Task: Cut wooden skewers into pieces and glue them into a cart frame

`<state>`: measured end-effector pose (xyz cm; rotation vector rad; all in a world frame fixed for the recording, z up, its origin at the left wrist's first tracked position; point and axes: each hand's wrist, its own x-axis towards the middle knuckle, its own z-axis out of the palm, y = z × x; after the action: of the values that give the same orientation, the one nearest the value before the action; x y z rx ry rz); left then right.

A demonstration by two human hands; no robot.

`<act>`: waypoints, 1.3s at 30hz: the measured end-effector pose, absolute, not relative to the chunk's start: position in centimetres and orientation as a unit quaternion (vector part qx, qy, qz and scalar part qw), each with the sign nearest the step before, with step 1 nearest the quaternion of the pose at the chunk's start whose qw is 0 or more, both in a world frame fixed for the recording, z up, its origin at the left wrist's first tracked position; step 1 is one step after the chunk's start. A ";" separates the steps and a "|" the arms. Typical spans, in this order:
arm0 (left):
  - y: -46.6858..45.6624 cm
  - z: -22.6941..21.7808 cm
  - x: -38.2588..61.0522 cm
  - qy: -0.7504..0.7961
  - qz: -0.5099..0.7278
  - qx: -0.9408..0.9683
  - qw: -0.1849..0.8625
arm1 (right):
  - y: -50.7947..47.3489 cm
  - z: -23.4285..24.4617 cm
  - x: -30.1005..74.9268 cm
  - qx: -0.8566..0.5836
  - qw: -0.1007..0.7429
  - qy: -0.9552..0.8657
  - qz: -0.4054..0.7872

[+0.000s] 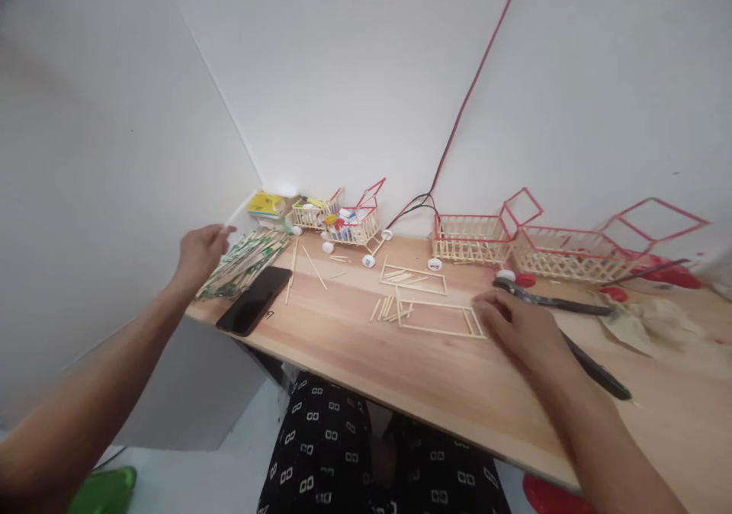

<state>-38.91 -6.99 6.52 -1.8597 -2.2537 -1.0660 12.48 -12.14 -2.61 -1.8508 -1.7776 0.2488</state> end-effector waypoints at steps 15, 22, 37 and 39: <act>-15.2 -0.4 -15.9 -0.208 -0.290 -0.466 -0.810 | -19.2 0.5 3.5 -0.544 0.474 -0.634 0.279; -16.4 -1.4 -12.5 -0.205 -0.238 -0.551 -0.774 | -20.7 -0.1 3.7 -0.538 0.513 -0.603 0.290; -17.8 -0.4 -11.7 -0.297 -0.113 -0.705 -0.634 | -29.2 1.6 19.3 -0.779 0.523 -0.346 -0.026; -17.8 -0.5 -11.5 -0.298 -0.124 -0.700 -0.637 | -31.0 1.3 23.3 -0.843 0.412 -0.324 -0.118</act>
<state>-11.54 -17.85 -0.45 -4.1092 -1.7466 -0.7265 23.33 -30.96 1.31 -2.1215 -0.8161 -0.2972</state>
